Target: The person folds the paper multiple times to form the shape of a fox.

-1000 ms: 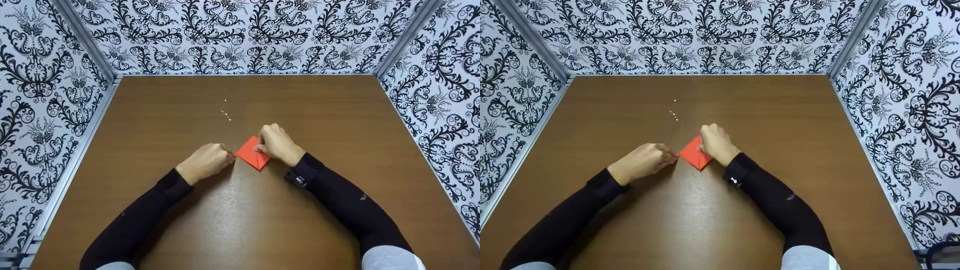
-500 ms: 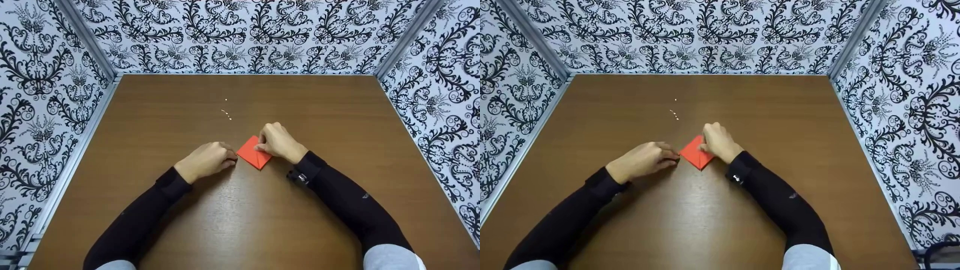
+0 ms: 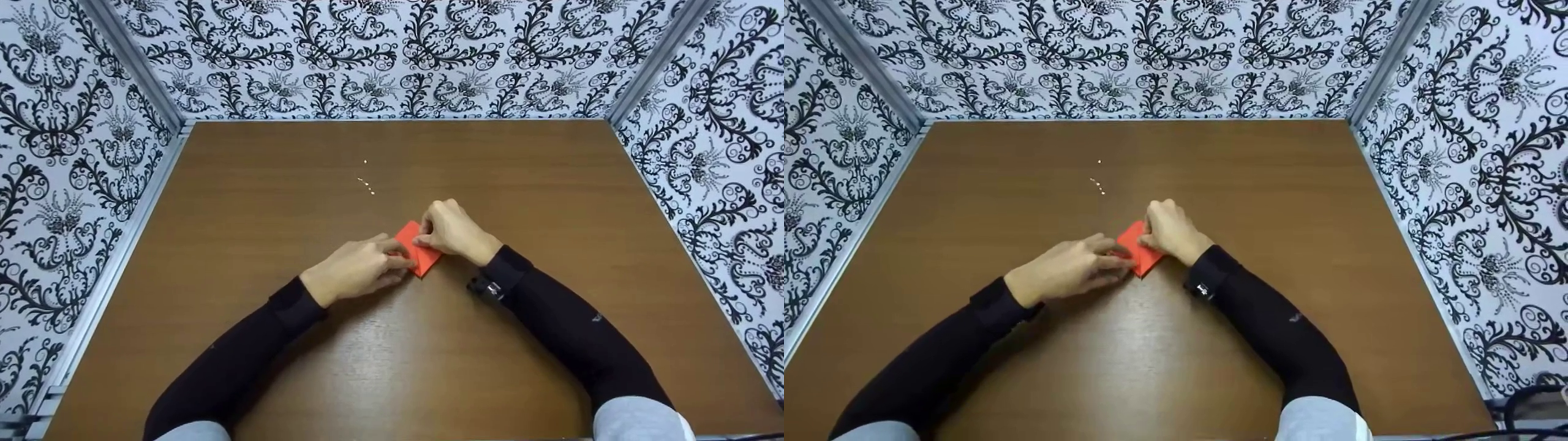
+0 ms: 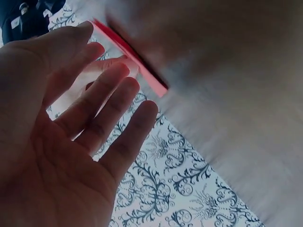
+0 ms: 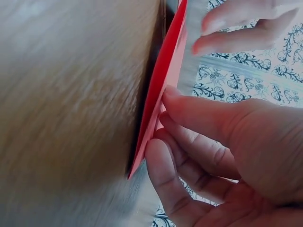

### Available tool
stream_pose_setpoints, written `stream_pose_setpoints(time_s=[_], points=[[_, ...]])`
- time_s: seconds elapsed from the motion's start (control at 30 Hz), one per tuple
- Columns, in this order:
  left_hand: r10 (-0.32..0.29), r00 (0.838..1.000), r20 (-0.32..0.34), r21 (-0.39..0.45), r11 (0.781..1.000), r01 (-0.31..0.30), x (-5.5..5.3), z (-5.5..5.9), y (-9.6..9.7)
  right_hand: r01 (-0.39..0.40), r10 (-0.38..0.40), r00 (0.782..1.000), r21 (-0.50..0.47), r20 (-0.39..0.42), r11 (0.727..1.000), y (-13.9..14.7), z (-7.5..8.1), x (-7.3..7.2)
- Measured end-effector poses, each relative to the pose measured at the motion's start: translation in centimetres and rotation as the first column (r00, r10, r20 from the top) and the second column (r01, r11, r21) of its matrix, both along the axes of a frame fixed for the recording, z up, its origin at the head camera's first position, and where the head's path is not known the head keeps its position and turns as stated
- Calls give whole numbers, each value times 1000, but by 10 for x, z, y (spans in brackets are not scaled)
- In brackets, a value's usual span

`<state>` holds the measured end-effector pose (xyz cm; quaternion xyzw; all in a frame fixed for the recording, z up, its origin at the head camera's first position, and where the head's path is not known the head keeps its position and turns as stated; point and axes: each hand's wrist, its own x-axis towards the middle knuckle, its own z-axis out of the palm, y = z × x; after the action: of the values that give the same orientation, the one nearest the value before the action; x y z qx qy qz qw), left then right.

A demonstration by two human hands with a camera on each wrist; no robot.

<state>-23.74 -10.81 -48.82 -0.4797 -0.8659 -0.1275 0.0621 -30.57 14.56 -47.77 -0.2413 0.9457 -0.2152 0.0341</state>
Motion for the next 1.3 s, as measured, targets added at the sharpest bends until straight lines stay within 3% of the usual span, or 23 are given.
stream_pose_setpoints(time_s=[0.17, 0.37, 0.4, 0.5, 0.77, 1.3], points=[[-6, 1000, 28, -35, 999, 7, 0, -5, 6, -10, 10, 1000, -20, 16, 1000, 2, 0, 2], [-1, 1000, 7, -48, 999, 1, 2, -7, 8, -31, 32, 999, -52, 15, 998, 7, -3, 1], [3, 1000, 4, -52, 999, -3, 2, -7, 8, -51, 51, 999, -73, 8, 996, 11, -12, -6], [13, 1000, 9, -58, 998, -13, 2, -5, 9, -59, 60, 998, -92, 13, 994, 14, -13, -8], [13, 1000, 3, -57, 998, -13, 2, -5, 11, -7, 14, 997, -94, 73, 996, 14, 2, -7], [16, 1000, -6, -69, 997, -16, 3, -5, 11, 46, -9, 968, -140, 250, 989, 11, 7, -36]])
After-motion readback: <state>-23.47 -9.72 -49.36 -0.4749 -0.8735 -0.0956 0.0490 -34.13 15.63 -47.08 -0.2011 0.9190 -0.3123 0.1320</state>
